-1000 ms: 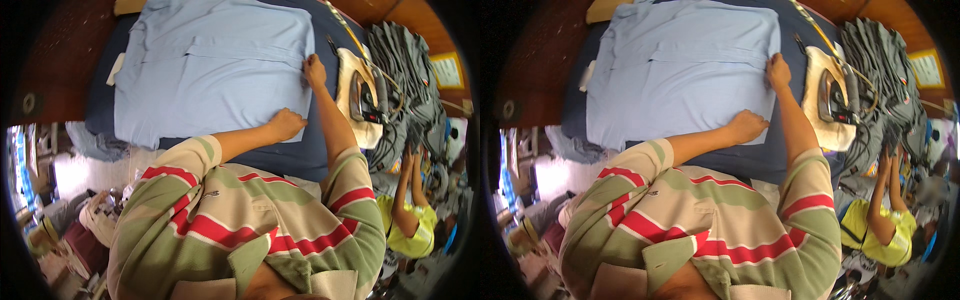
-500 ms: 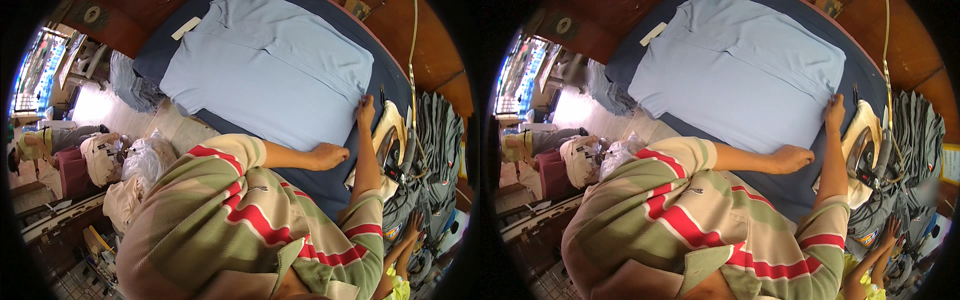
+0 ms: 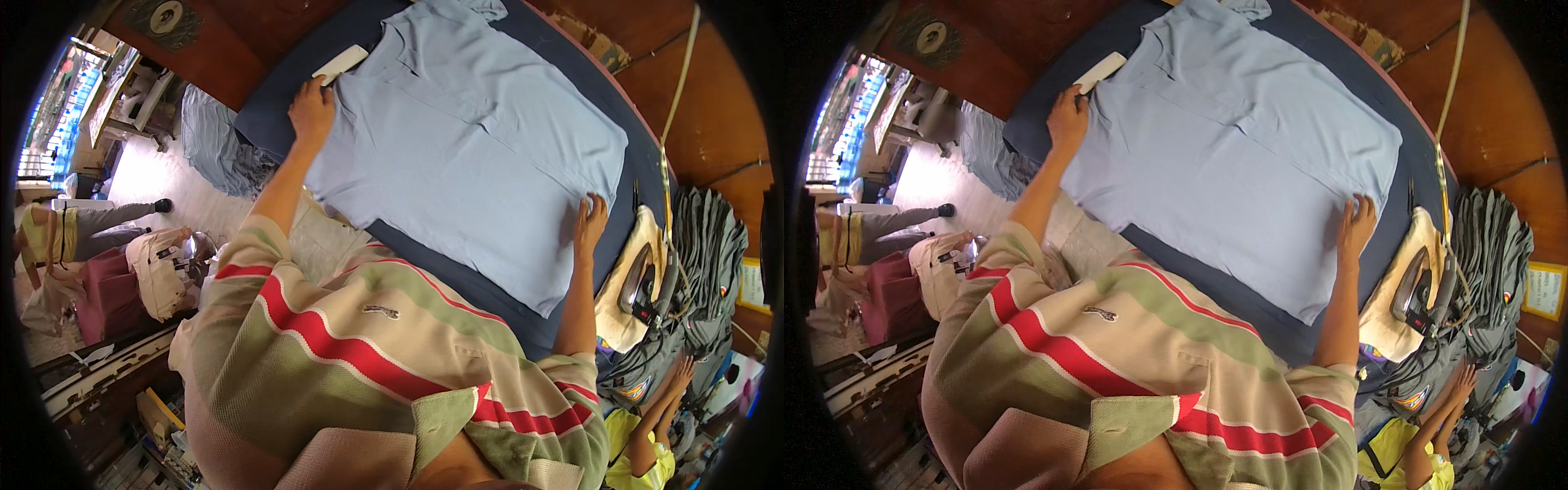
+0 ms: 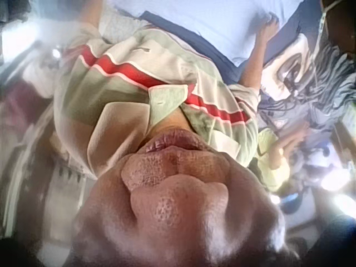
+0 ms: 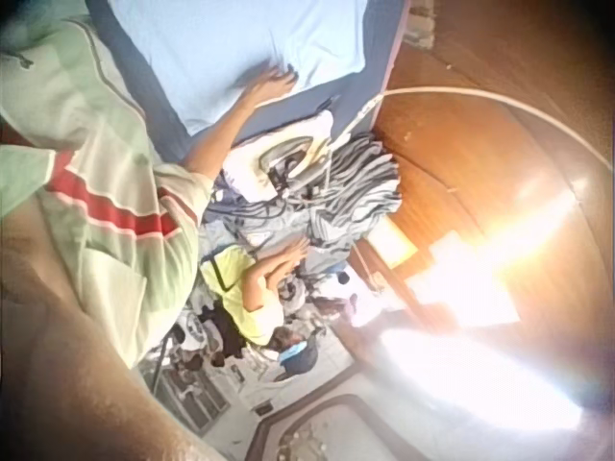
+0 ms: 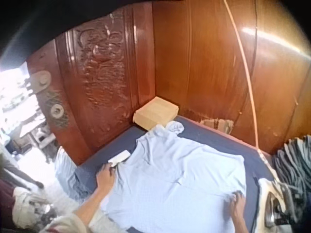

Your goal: The person irons a light blue shirt on a padded workspace using a handheld iron. They smooth the fabric by hand, use snips to trim thread, and fold parts of the shirt while applying the iron to different sections.

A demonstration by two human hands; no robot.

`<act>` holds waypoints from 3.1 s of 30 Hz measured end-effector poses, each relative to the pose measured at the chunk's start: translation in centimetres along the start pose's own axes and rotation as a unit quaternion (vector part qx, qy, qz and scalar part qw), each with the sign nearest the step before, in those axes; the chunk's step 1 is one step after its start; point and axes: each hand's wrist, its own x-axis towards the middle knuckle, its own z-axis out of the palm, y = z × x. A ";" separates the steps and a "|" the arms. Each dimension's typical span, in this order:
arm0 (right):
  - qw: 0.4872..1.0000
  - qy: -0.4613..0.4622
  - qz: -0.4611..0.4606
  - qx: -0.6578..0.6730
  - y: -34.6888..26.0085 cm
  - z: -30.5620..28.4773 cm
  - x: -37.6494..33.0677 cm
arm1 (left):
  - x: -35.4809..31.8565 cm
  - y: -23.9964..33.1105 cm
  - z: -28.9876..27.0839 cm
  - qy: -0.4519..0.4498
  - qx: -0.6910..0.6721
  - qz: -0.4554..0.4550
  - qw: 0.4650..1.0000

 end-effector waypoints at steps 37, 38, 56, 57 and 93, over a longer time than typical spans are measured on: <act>0.977 -0.016 0.139 -0.163 -0.3 -0.8 -5.7 | 9.8 1.1 7.2 -0.036 0.099 0.100 0.989; 0.976 -0.018 0.141 -0.165 -0.4 -0.8 -5.7 | 10.7 1.1 8.4 -0.105 0.122 0.137 0.977; 0.991 -0.040 -0.068 -0.105 -1.2 1.9 1.6 | -4.2 -1.7 0.6 -0.016 0.140 -0.024 0.990; 0.988 -0.066 -0.032 -0.134 -1.3 2.5 2.0 | -4.0 -1.7 0.6 -0.016 0.176 -0.013 0.984; 0.923 -0.136 -0.337 0.124 -41.5 23.0 10.4 | -3.9 -2.3 -0.6 0.006 0.096 -0.184 0.978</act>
